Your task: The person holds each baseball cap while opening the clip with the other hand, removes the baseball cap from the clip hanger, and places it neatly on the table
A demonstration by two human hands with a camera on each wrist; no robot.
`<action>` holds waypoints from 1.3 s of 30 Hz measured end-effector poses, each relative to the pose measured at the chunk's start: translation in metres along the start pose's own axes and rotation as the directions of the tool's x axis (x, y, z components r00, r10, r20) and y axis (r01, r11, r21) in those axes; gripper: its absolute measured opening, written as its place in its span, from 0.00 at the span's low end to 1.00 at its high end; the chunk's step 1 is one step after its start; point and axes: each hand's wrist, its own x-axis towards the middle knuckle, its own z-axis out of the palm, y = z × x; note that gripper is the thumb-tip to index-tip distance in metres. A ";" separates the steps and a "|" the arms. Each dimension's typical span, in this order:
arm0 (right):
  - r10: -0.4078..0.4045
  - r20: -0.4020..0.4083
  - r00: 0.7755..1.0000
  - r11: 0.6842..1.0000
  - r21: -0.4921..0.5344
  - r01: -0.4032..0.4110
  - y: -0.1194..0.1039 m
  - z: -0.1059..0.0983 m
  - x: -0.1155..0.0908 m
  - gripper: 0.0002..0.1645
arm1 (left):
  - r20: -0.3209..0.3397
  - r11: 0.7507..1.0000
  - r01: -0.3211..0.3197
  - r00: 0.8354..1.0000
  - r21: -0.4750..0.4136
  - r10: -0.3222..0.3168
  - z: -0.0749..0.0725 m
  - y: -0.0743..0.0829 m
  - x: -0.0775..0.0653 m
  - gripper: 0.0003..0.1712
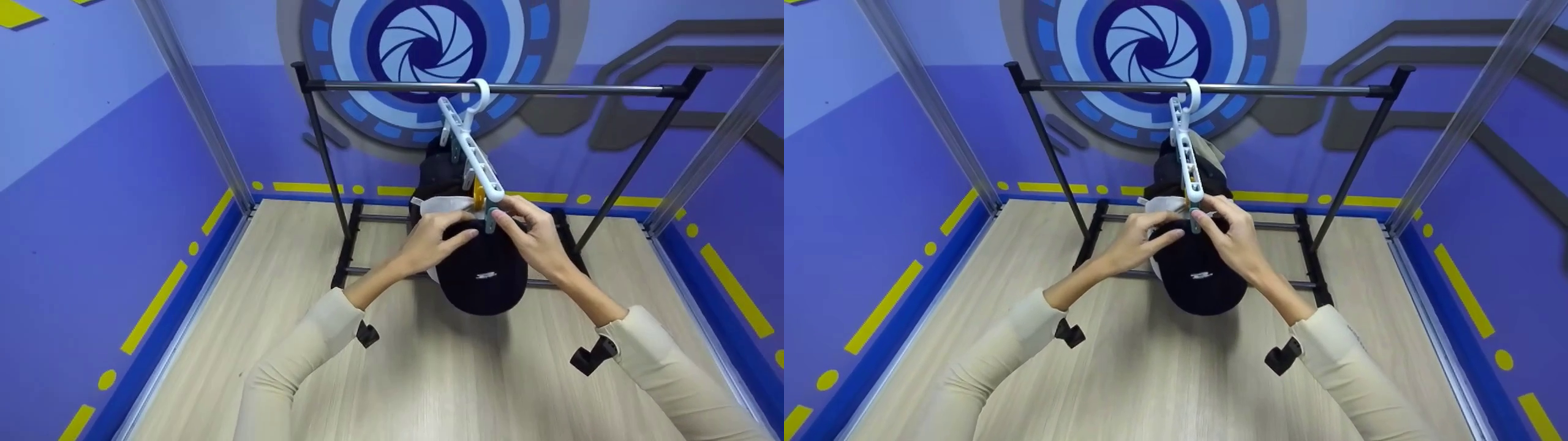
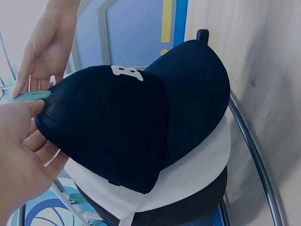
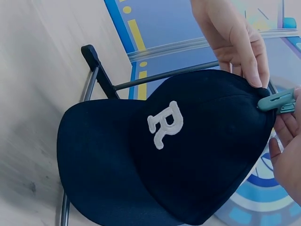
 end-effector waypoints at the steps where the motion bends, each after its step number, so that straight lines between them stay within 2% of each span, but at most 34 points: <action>1: 0.012 0.002 1.000 1.000 0.012 -0.012 -0.001 0.000 0.000 0.17 | -0.001 1.000 0.003 1.000 -0.006 -0.003 0.000 0.000 0.000 0.15; 8: 0.055 -0.004 0.998 0.997 0.058 -0.055 -0.004 0.007 0.002 0.15 | -0.011 1.000 -0.003 1.000 -0.027 0.003 -0.005 0.000 -0.004 0.13; 16: 0.116 -0.046 0.992 0.989 0.101 -0.111 -0.010 0.009 0.001 0.16 | -0.026 0.997 -0.003 1.000 -0.078 0.001 -0.001 -0.002 -0.005 0.11; 23: 0.127 -0.064 0.990 0.987 0.110 -0.119 -0.012 0.006 0.007 0.15 | -0.053 0.996 -0.017 0.999 -0.082 0.013 0.001 0.001 -0.002 0.10; 39: 0.215 -0.132 0.968 0.968 0.163 -0.193 -0.013 0.007 0.008 0.12 | -0.019 0.995 0.006 1.000 -0.096 -0.008 0.002 0.003 -0.006 0.11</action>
